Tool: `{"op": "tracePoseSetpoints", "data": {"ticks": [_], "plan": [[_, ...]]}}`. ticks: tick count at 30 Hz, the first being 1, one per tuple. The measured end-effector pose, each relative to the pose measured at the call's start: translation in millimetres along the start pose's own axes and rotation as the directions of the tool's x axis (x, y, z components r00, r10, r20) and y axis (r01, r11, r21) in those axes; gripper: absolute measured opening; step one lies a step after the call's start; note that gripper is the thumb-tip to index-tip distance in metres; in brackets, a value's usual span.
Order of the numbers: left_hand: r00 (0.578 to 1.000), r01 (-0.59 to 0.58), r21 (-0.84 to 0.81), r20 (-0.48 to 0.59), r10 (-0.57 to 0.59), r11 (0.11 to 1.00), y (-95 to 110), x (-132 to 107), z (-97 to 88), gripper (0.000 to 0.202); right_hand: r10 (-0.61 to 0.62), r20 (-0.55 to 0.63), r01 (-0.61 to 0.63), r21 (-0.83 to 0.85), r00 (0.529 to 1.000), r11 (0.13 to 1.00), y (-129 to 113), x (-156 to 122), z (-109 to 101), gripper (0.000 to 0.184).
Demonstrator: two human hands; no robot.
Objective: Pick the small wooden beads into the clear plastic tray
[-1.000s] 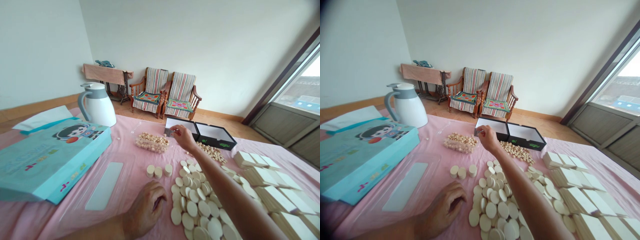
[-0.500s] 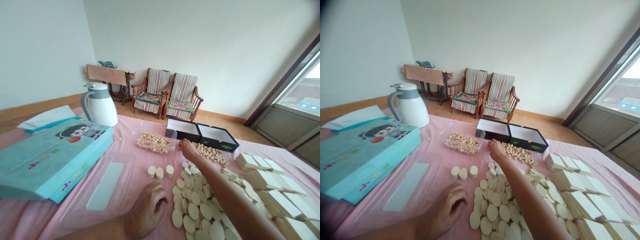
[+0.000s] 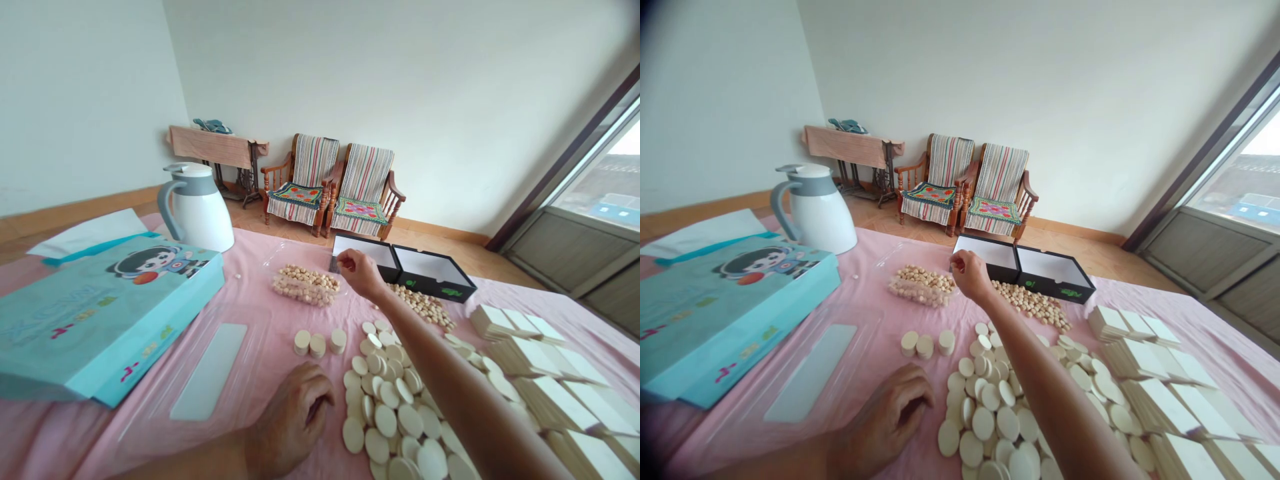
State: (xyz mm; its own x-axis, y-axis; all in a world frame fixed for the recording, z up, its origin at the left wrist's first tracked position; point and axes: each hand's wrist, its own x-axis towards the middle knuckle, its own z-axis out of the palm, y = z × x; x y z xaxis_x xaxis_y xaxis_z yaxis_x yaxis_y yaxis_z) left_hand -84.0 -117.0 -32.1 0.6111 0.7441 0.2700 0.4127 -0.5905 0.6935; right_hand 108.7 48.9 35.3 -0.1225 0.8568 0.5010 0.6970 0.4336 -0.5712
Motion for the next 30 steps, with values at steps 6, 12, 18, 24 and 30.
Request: {"op": "tracePoseSetpoints", "data": {"ticks": [6,12,18,24,30], "plan": [[1.000,-0.002,-0.001,-0.001,0.002,1.000,-2,0,0.0,0.022,0.065,-0.025,-0.069,-0.199,0.998,0.978,12,1,-16,0.024],[1.000,-0.004,0.025,-0.006,0.004,1.000,-1,1,1.4,0.022,0.282,0.181,-0.128,-0.583,0.942,0.802,60,-19,-26,0.025],[1.000,-0.013,0.032,-0.012,0.013,0.999,0,0,0.3,0.024,0.333,0.256,-0.088,-0.659,0.908,0.747,70,-37,-16,0.019],[1.000,-0.010,0.034,-0.010,0.010,0.999,-2,-1,1.9,0.024,0.337,0.245,-0.086,-0.681,0.909,0.727,66,-43,-14,0.019],[1.000,-0.014,0.026,-0.011,0.014,1.000,-2,0,2.2,0.024,0.279,0.033,-0.214,-0.558,0.960,0.802,61,-31,-16,0.021]]}}
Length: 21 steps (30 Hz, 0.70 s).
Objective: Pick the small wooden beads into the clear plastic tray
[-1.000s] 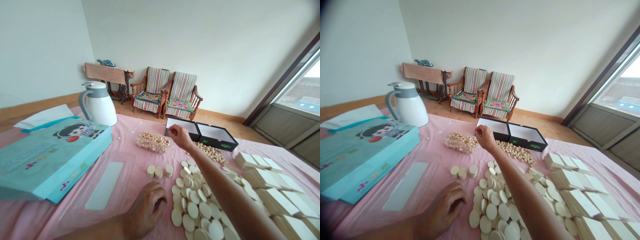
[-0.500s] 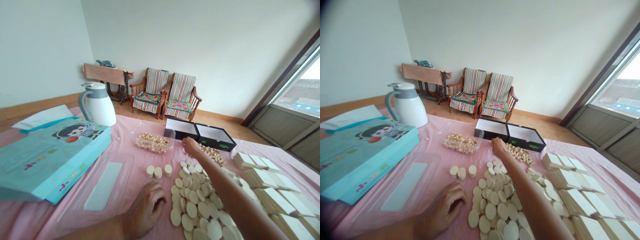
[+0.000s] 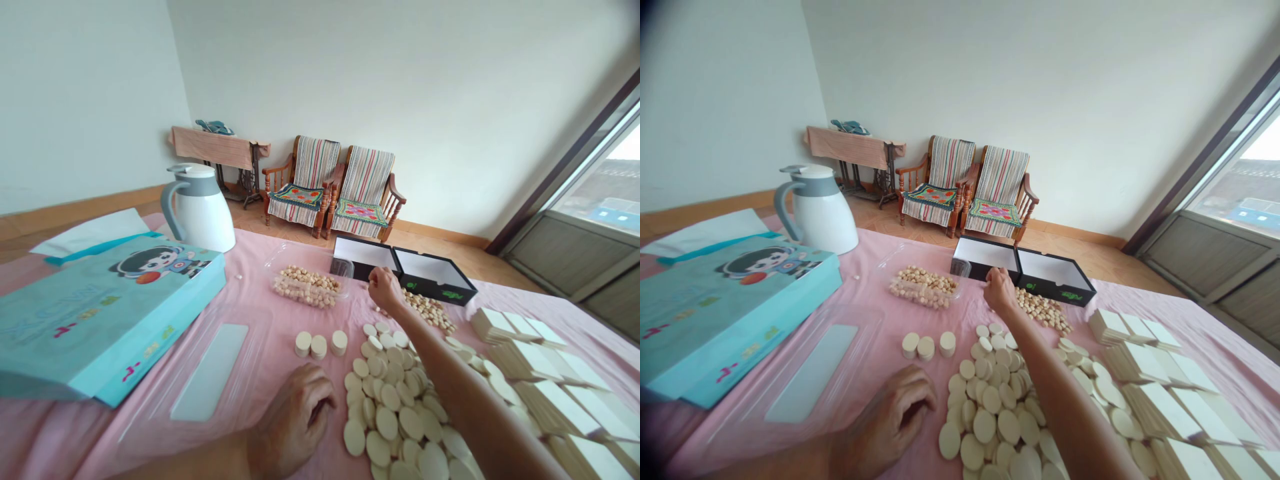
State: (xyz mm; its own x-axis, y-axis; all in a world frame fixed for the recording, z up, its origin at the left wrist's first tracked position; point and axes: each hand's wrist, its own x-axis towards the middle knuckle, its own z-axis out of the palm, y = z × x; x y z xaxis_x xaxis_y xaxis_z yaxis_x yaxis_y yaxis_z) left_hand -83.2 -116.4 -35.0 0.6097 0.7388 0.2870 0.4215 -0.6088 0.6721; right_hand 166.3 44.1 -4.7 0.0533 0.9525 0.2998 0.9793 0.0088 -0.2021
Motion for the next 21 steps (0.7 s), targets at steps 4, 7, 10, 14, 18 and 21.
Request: {"op": "tracePoseSetpoints", "data": {"ticks": [4,7,10,14,18,21], "plan": [[1.000,-0.002,-0.015,0.003,0.002,1.000,2,0,-2.0,0.024,-0.048,-0.161,0.107,0.381,0.986,0.918,-26,12,-15,0.014],[1.000,0.008,-0.024,0.013,-0.008,1.000,3,0,-3.7,0.023,-0.105,-0.138,0.166,0.579,0.985,0.798,-44,17,-23,0.018],[1.000,0.015,-0.028,0.022,-0.015,0.999,3,0,-4.4,0.023,-0.109,-0.143,0.174,0.609,0.984,0.774,-44,17,-28,0.021],[1.000,0.009,-0.023,0.017,-0.009,1.000,1,-1,-2.9,0.023,-0.133,-0.065,0.147,0.338,0.989,0.930,-17,7,-29,0.021],[1.000,0.005,-0.014,0.010,-0.005,1.000,-1,-1,-0.4,0.023,-0.203,0.248,0.204,0.022,0.947,0.979,10,-12,-22,0.025],[1.000,0.004,-0.011,0.005,-0.004,1.000,-1,-1,0.6,0.023,-0.211,0.293,0.225,-0.015,0.933,0.974,19,-24,-13,0.026]]}}
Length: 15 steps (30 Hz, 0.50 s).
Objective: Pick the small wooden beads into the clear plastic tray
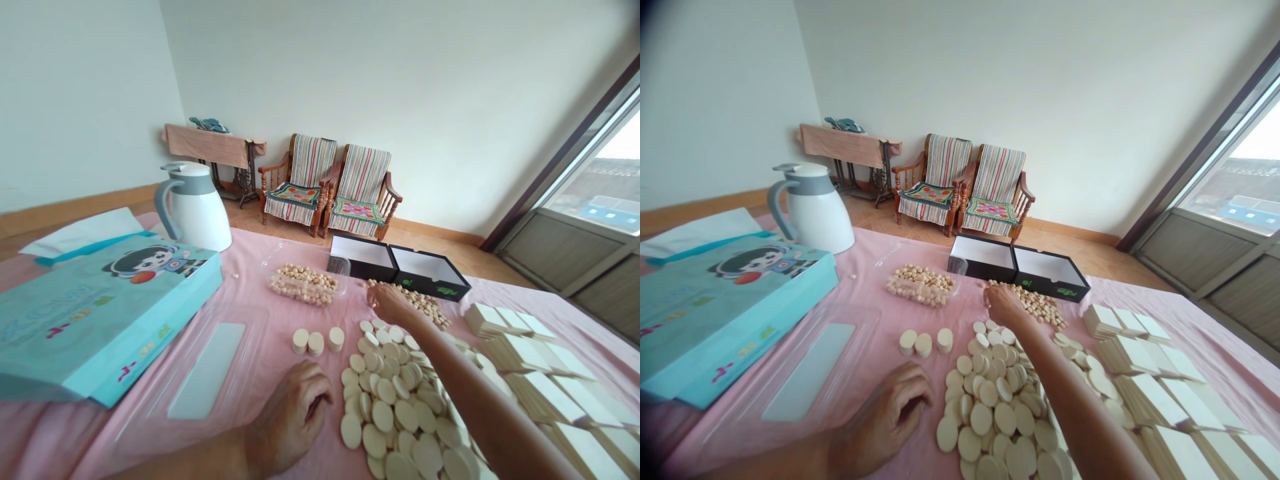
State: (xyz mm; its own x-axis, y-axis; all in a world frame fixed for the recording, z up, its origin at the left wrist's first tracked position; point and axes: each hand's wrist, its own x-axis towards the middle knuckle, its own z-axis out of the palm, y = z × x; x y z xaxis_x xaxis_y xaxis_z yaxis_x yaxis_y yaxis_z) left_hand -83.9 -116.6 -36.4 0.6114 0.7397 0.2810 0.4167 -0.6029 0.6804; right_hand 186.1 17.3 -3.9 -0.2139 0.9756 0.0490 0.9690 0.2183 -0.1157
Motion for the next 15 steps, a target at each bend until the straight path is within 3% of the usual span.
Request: {"op": "tracePoseSetpoints", "data": {"ticks": [6,9,12,15], "plan": [[1.000,-0.012,0.019,-0.015,0.012,1.000,1,0,0.1,0.026,0.022,-0.054,-0.022,-0.002,0.998,1.000,1,-2,9,0.024],[1.000,-0.013,0.021,-0.016,0.013,1.000,2,0,-0.4,0.026,0.090,-0.248,-0.070,0.090,0.965,0.994,-6,4,-1,0.022],[1.000,-0.007,0.015,-0.008,0.007,1.000,4,1,-1.3,0.025,0.124,-0.434,0.005,0.284,0.892,0.959,-24,13,-17,0.016],[1.000,-0.001,0.012,0.000,0.001,1.000,5,1,-2.5,0.024,0.076,-0.442,0.115,0.390,0.894,0.914,-50,26,-30,0.016]]}}
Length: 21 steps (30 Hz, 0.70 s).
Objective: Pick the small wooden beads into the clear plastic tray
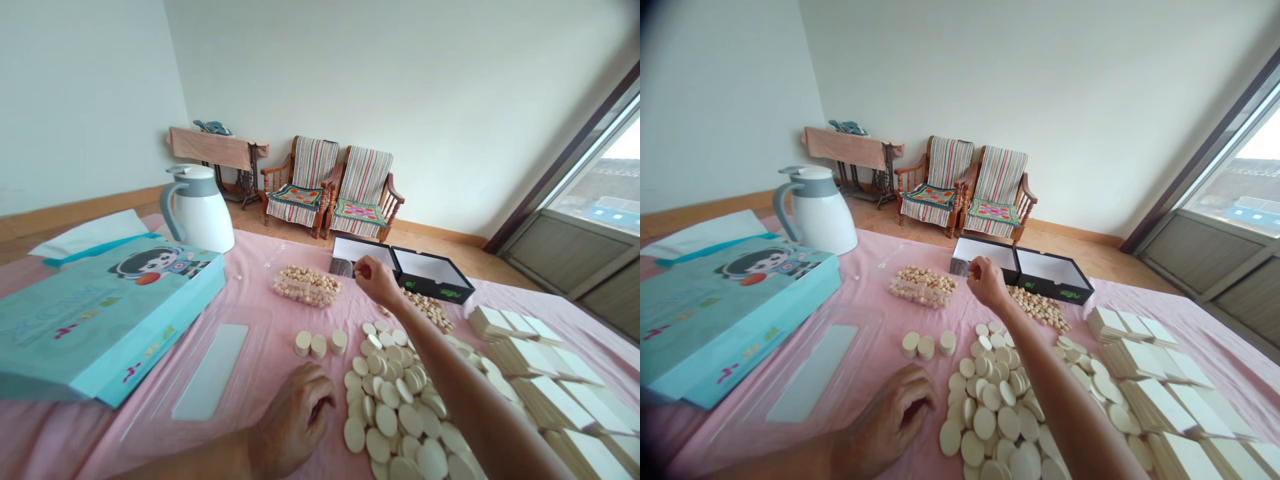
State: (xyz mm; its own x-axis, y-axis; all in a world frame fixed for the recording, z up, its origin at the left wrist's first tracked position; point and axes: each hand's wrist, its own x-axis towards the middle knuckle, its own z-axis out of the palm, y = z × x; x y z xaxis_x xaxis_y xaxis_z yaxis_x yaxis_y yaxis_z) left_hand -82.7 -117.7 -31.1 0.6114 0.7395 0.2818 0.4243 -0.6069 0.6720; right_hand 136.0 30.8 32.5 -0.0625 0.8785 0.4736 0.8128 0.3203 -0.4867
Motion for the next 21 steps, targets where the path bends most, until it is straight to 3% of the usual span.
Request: {"op": "tracePoseSetpoints", "data": {"ticks": [5,9,16,21], "plan": [[1.000,0.008,-0.010,0.017,-0.008,1.000,-1,-1,-1.3,0.021,-0.041,0.058,0.029,0.192,0.997,0.981,-31,15,20,0.018],[1.000,-0.002,-0.012,0.016,0.002,1.000,-2,-2,-1.6,0.021,-0.013,0.022,0.006,0.300,1.000,0.954,-36,15,22,0.020],[1.000,-0.010,-0.006,0.012,0.010,1.000,-3,-2,-0.1,0.024,0.037,-0.026,-0.036,0.039,0.999,0.999,-3,-8,-6,0.014],[1.000,-0.009,-0.007,0.003,0.009,1.000,-5,-1,3.0,0.023,0.140,0.213,-0.087,-0.240,0.967,0.967,39,-31,-21,0.011]]}}
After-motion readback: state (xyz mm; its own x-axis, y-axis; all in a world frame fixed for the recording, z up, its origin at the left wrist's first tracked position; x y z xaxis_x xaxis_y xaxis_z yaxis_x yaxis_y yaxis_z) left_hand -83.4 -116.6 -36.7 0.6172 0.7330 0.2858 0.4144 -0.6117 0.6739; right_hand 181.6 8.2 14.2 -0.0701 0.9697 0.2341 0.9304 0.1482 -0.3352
